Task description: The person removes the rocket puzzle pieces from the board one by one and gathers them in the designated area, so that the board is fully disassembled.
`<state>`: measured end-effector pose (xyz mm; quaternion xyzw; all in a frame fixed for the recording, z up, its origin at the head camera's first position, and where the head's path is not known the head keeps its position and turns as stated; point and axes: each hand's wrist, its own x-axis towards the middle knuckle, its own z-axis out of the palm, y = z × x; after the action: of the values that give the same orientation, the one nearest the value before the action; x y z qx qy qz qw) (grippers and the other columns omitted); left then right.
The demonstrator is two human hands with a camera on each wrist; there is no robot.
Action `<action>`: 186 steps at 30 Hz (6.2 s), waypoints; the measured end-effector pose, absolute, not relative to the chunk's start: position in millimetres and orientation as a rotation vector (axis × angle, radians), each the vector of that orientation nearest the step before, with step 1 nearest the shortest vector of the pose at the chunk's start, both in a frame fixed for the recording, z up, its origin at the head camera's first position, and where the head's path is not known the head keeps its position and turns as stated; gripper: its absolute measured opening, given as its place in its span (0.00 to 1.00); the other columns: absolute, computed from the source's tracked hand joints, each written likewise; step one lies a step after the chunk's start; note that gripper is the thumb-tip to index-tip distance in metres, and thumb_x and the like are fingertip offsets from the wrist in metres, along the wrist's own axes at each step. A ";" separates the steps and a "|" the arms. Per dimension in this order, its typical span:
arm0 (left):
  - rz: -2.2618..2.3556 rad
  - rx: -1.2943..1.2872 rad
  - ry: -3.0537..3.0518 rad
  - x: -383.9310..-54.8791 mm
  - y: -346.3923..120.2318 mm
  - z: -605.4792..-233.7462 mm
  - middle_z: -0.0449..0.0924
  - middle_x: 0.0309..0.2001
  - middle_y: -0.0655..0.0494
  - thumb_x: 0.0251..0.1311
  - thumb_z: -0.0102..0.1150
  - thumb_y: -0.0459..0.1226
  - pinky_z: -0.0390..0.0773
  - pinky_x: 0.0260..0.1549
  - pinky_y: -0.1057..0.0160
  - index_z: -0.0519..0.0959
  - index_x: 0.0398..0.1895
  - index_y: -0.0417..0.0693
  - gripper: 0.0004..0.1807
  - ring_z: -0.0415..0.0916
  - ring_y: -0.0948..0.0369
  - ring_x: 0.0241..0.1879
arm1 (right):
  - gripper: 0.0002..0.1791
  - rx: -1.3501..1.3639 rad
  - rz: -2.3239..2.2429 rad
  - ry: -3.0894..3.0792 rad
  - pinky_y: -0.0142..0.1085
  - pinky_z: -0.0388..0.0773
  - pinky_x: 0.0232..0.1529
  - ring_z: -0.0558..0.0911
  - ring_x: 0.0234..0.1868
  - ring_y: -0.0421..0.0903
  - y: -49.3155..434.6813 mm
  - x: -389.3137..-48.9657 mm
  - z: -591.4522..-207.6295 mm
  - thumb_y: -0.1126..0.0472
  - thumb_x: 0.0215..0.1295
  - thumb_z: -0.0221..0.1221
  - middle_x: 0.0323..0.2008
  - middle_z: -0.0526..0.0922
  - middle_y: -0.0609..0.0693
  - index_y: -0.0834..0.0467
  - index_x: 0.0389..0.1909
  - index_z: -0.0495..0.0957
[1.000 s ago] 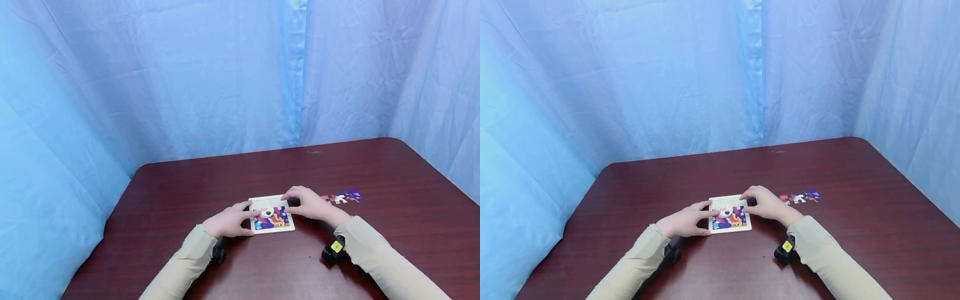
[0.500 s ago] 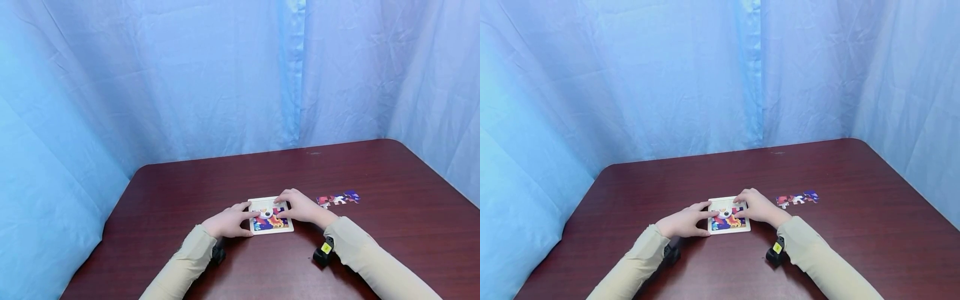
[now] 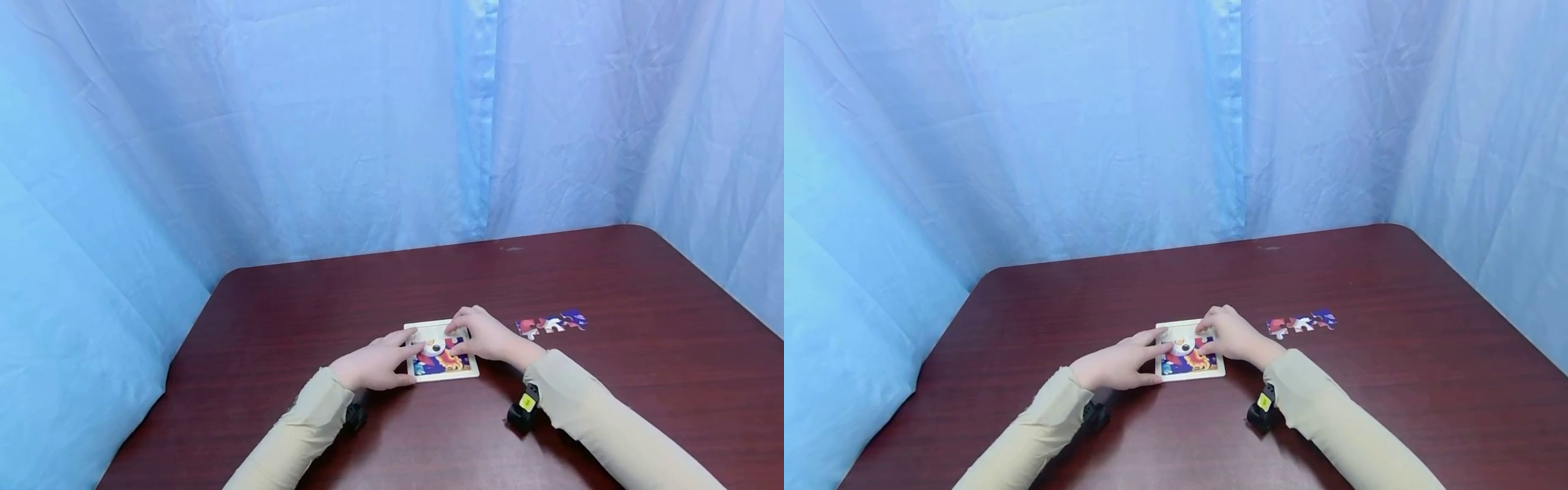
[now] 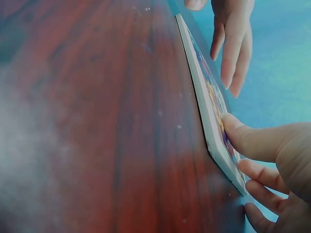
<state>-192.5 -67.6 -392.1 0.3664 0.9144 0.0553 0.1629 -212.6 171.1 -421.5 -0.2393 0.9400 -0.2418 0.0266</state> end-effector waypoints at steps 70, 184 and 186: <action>0.086 1.196 2.554 -191.9 -55.5 -396.7 0.53 0.74 0.60 0.62 0.57 0.47 0.61 0.64 0.50 0.62 0.70 0.64 0.32 0.53 0.57 0.71 | 0.07 -0.824 -0.968 2.775 0.39 0.74 0.43 0.74 0.34 0.40 171.2 -212.6 -420.7 0.63 0.56 0.66 0.32 0.81 0.43 0.53 0.36 0.81; -0.069 1.294 2.629 -186.8 -47.9 -398.8 0.58 0.70 0.55 0.66 0.53 0.45 0.67 0.58 0.52 0.62 0.69 0.72 0.28 0.60 0.51 0.64 | 0.11 -0.472 -1.497 2.679 0.32 0.76 0.30 0.78 0.30 0.44 320.4 -168.5 -397.6 0.64 0.64 0.59 0.33 0.80 0.42 0.64 0.45 0.77; -0.059 1.295 2.629 -187.4 -48.3 -399.2 0.59 0.70 0.55 0.66 0.53 0.45 0.67 0.58 0.52 0.63 0.69 0.72 0.28 0.60 0.51 0.64 | 0.11 -0.453 -1.494 2.711 0.31 0.76 0.30 0.79 0.30 0.42 328.1 -167.1 -398.3 0.65 0.63 0.59 0.32 0.80 0.41 0.65 0.45 0.76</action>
<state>-187.4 -48.3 -399.2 0.4393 0.8920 -0.0201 0.1048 -167.1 328.1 -398.3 -0.1449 0.8666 -0.4775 0.0066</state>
